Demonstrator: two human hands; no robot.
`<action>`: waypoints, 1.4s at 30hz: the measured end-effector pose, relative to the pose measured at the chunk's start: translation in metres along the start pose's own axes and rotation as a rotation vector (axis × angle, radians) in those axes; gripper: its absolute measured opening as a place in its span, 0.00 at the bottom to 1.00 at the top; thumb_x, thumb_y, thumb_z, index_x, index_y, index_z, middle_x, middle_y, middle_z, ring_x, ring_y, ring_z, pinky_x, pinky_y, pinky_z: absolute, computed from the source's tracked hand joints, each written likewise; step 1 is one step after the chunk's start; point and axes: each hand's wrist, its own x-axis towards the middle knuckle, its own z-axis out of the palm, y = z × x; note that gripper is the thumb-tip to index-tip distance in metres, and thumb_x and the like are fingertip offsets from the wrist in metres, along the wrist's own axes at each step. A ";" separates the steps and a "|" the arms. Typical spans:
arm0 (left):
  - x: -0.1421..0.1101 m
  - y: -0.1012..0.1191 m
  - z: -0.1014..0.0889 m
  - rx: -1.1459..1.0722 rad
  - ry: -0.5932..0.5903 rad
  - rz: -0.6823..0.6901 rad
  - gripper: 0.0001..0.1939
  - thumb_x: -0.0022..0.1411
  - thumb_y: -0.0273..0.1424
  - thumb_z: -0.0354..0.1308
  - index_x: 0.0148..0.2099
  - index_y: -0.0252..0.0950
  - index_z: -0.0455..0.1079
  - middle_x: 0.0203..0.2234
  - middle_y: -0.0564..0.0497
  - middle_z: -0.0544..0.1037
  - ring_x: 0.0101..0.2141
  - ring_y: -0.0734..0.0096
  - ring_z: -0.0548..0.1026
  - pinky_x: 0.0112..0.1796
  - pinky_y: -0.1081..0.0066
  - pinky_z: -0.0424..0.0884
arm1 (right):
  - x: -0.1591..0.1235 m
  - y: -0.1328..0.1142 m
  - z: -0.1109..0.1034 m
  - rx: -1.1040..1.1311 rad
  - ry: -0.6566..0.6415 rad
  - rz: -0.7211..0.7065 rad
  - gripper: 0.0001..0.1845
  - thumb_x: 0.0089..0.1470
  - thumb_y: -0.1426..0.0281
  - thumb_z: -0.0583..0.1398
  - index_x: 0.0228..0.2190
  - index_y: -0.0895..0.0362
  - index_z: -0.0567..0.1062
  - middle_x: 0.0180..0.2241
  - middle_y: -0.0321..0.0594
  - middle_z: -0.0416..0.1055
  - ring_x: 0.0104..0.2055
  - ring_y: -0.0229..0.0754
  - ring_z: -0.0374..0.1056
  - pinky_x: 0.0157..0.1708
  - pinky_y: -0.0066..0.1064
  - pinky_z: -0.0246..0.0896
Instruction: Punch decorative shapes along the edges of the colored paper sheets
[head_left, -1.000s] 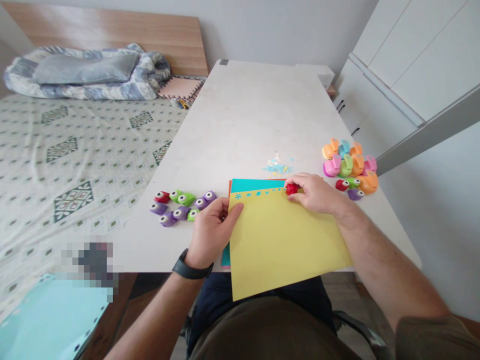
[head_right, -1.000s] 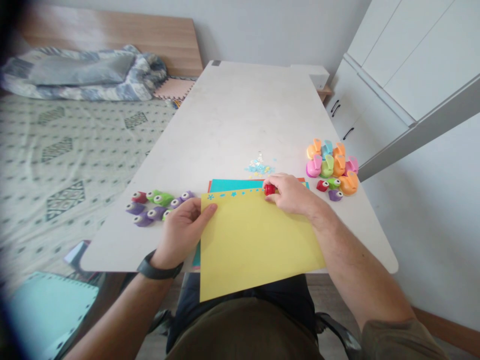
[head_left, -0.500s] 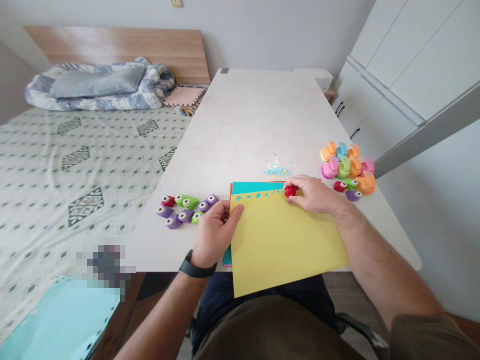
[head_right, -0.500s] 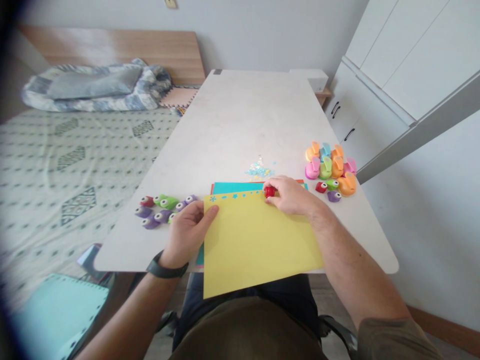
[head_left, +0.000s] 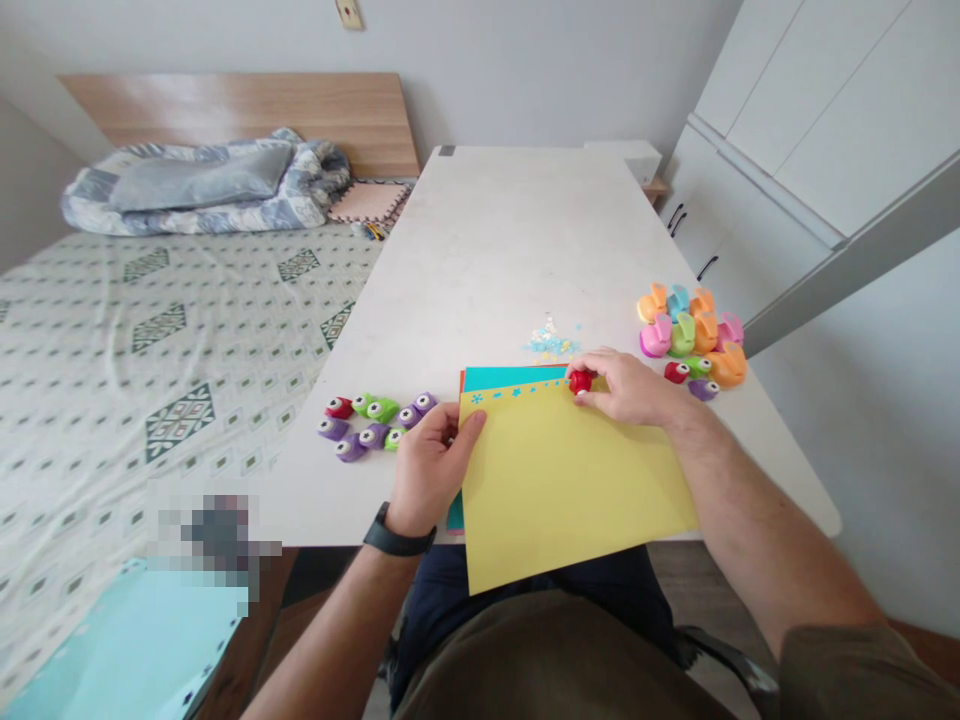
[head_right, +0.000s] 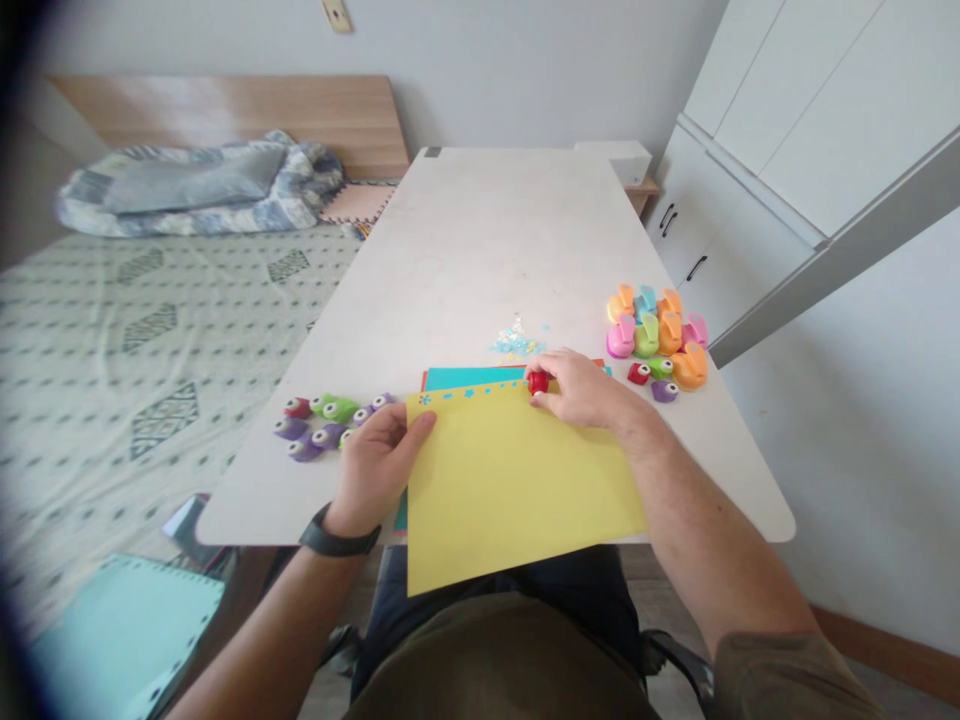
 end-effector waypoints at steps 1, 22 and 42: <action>0.000 0.000 0.000 -0.004 0.000 -0.001 0.12 0.67 0.42 0.62 0.42 0.38 0.74 0.32 0.51 0.81 0.29 0.70 0.77 0.27 0.73 0.70 | 0.000 -0.001 0.000 0.000 -0.001 0.002 0.08 0.54 0.72 0.66 0.38 0.54 0.77 0.39 0.41 0.76 0.44 0.47 0.70 0.47 0.39 0.63; -0.001 0.002 0.000 0.005 0.003 -0.007 0.14 0.67 0.43 0.62 0.40 0.38 0.74 0.31 0.51 0.81 0.26 0.71 0.76 0.25 0.74 0.69 | 0.001 0.001 0.006 -0.055 -0.014 0.048 0.07 0.53 0.73 0.66 0.37 0.54 0.77 0.38 0.41 0.76 0.41 0.45 0.69 0.42 0.36 0.61; -0.003 0.027 -0.001 0.129 0.215 0.142 0.18 0.65 0.42 0.64 0.51 0.37 0.71 0.42 0.45 0.81 0.39 0.65 0.79 0.36 0.68 0.78 | 0.001 0.000 0.004 0.000 -0.016 0.057 0.06 0.54 0.72 0.66 0.36 0.54 0.76 0.38 0.39 0.75 0.41 0.44 0.69 0.43 0.35 0.61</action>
